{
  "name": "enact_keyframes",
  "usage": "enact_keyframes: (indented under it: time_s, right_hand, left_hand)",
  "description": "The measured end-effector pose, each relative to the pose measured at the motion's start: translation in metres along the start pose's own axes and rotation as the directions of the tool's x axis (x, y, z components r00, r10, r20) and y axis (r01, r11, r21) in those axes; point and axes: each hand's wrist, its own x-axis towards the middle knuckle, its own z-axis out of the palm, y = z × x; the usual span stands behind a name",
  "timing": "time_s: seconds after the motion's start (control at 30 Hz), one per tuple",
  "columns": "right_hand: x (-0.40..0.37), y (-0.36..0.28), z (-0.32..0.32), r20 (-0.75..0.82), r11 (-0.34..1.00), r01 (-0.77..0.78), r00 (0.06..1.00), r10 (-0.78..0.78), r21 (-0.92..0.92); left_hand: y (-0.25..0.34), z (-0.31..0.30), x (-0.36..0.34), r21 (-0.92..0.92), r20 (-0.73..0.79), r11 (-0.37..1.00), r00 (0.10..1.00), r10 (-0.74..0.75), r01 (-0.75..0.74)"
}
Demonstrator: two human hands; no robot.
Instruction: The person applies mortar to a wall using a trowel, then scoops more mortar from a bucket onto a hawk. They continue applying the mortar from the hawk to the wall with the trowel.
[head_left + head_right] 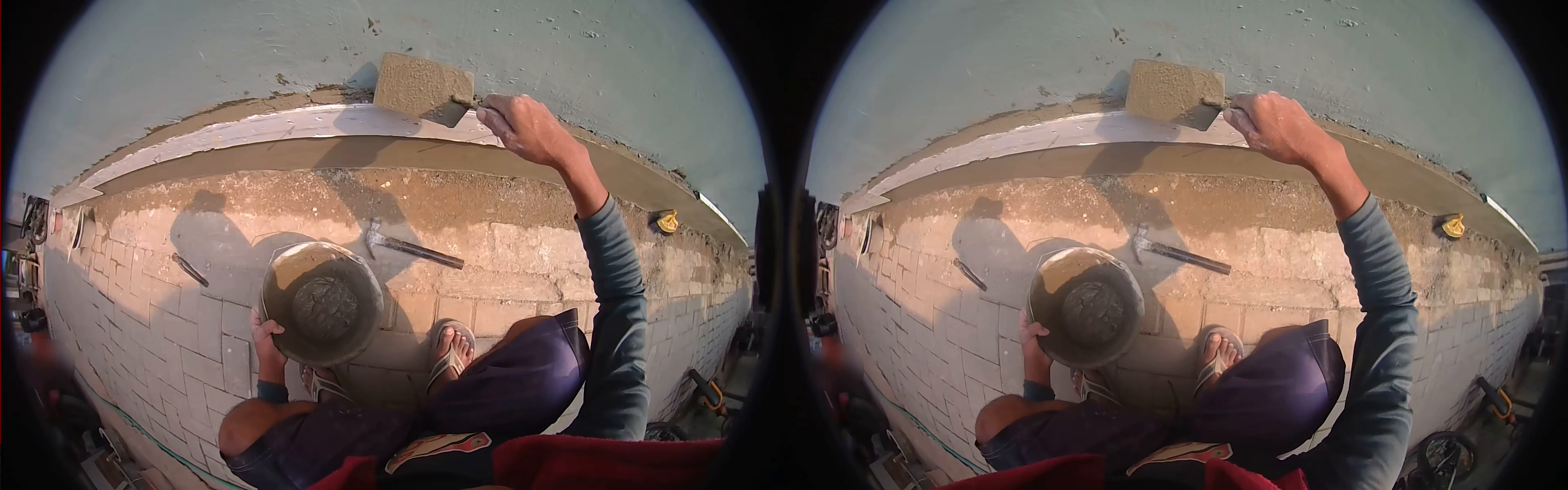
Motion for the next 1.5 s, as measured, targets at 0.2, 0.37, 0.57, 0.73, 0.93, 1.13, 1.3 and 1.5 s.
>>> enact_keyframes:
  time_s: [0.2,0.37,0.57,0.73,0.93,1.13,1.3,1.5]
  right_hand:
    - [0.033,0.022,-0.007,0.412,0.973,-0.184,0.904,0.112,0.140]
    - [-0.009,0.090,-0.040,0.444,0.959,-0.252,0.880,0.172,0.129]
    - [-0.055,0.127,-0.063,0.441,0.896,-0.420,0.838,0.321,0.146]
    - [-0.078,0.138,-0.075,0.409,0.861,-0.492,0.817,0.407,0.125]
    - [-0.112,0.135,-0.078,0.319,0.779,-0.548,0.829,0.459,0.305]
    - [-0.107,0.048,-0.020,0.247,0.890,-0.234,0.958,0.144,0.391]
    - [-0.096,-0.047,0.064,0.158,0.962,0.221,0.956,-0.247,0.163]
    - [-0.090,-0.030,0.051,0.001,0.978,0.015,1.000,-0.016,0.206]
  left_hand:
    - [0.002,0.001,0.002,0.004,0.070,1.000,0.998,-0.001,0.001]
    - [0.005,0.009,-0.002,-0.008,0.064,1.000,0.998,-0.009,0.010]
    - [0.006,0.011,-0.002,0.027,0.064,1.000,0.998,-0.007,0.006]
    - [0.004,0.004,0.000,0.007,0.044,1.000,0.999,-0.011,0.011]
    - [0.006,0.023,-0.002,-0.044,0.018,0.998,0.999,-0.034,0.035]
    - [0.006,0.041,-0.001,0.011,-0.009,1.000,1.000,0.024,-0.024]
    - [0.004,0.056,0.000,0.181,0.007,0.980,0.996,0.088,-0.088]
    - [0.002,0.049,-0.006,0.117,0.026,0.990,0.997,0.078,-0.080]
